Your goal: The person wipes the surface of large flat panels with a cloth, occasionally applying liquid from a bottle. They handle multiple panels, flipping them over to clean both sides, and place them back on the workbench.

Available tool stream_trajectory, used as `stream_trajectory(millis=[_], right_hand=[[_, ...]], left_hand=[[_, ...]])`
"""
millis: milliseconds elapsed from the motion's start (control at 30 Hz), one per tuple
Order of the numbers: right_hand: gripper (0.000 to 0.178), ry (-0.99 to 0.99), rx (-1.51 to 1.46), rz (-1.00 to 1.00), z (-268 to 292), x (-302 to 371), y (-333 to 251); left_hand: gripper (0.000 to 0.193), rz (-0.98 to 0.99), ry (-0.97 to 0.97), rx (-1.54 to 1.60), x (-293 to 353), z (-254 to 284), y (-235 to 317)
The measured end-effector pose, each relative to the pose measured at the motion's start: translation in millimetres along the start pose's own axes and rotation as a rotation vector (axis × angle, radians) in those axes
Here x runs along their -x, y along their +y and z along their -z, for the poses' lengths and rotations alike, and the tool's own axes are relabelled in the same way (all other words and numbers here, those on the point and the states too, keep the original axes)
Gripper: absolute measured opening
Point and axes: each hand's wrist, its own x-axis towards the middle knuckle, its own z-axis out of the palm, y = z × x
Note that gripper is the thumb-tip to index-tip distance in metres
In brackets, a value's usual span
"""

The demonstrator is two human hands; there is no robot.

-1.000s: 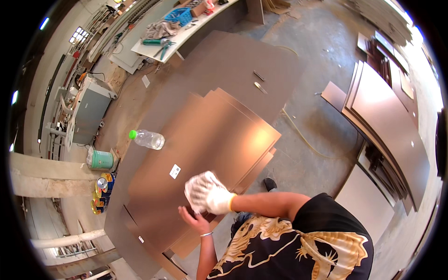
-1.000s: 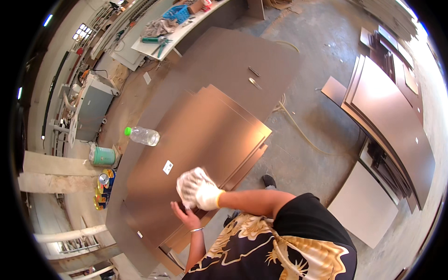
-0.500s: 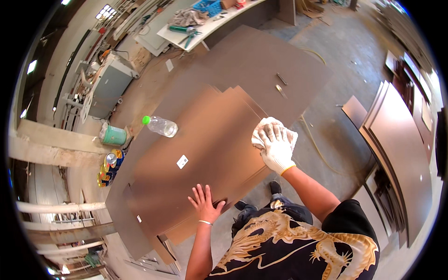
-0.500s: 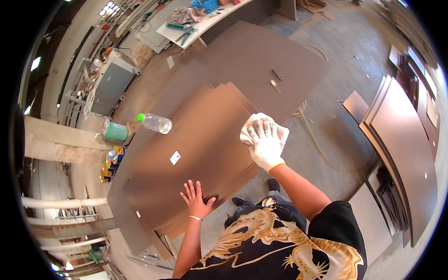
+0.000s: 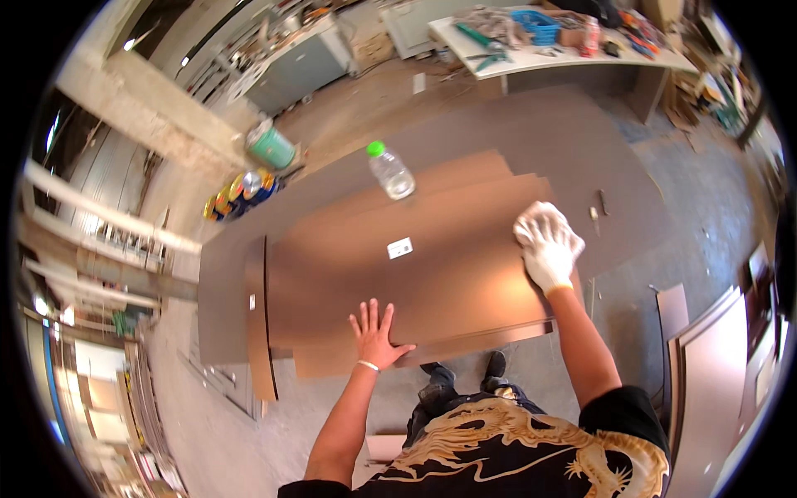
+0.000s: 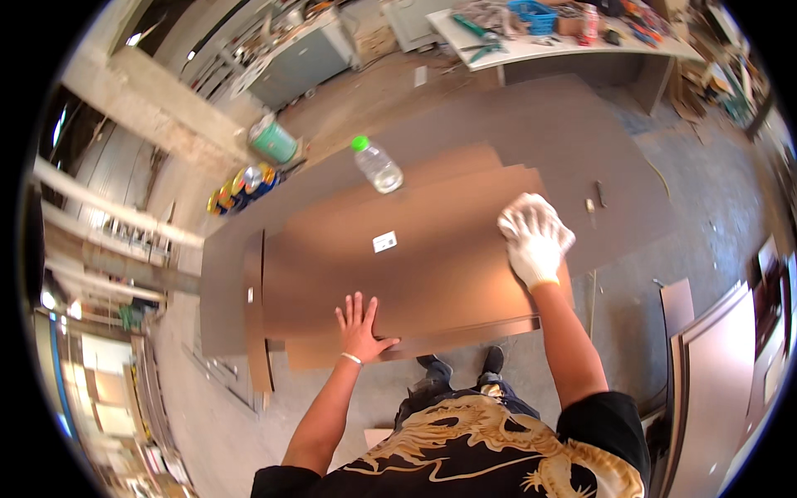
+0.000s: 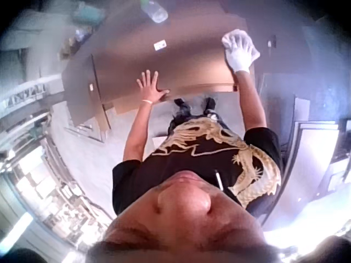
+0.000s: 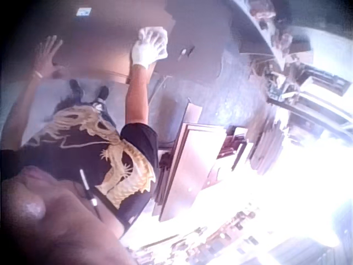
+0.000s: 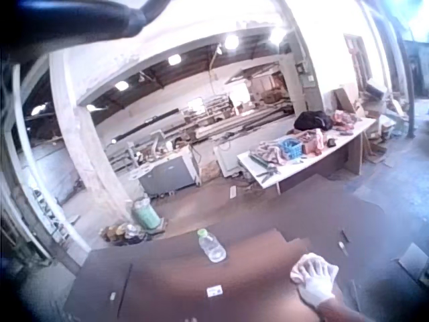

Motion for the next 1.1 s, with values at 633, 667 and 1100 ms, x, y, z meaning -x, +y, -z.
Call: stream_trajectory(millis=[633,667,1100], right_hand=[[0.079,-0.146,-0.07,-0.205,28.7,215.5,18.5],[0.075,-0.075,-0.118,-0.265,27.5,218.8,22.8],[0.026,0.138,-1.981,-0.689,110.4,192.8,104.0]], left_hand=[[0.071,-0.092,0.177,-0.106,126.1,-41.1,5.2],[0.071,-0.098,0.181,-0.079,129.9,-36.6,9.4],[0.049,-0.355,0.098,0.004,74.5,237.0,-17.5]])
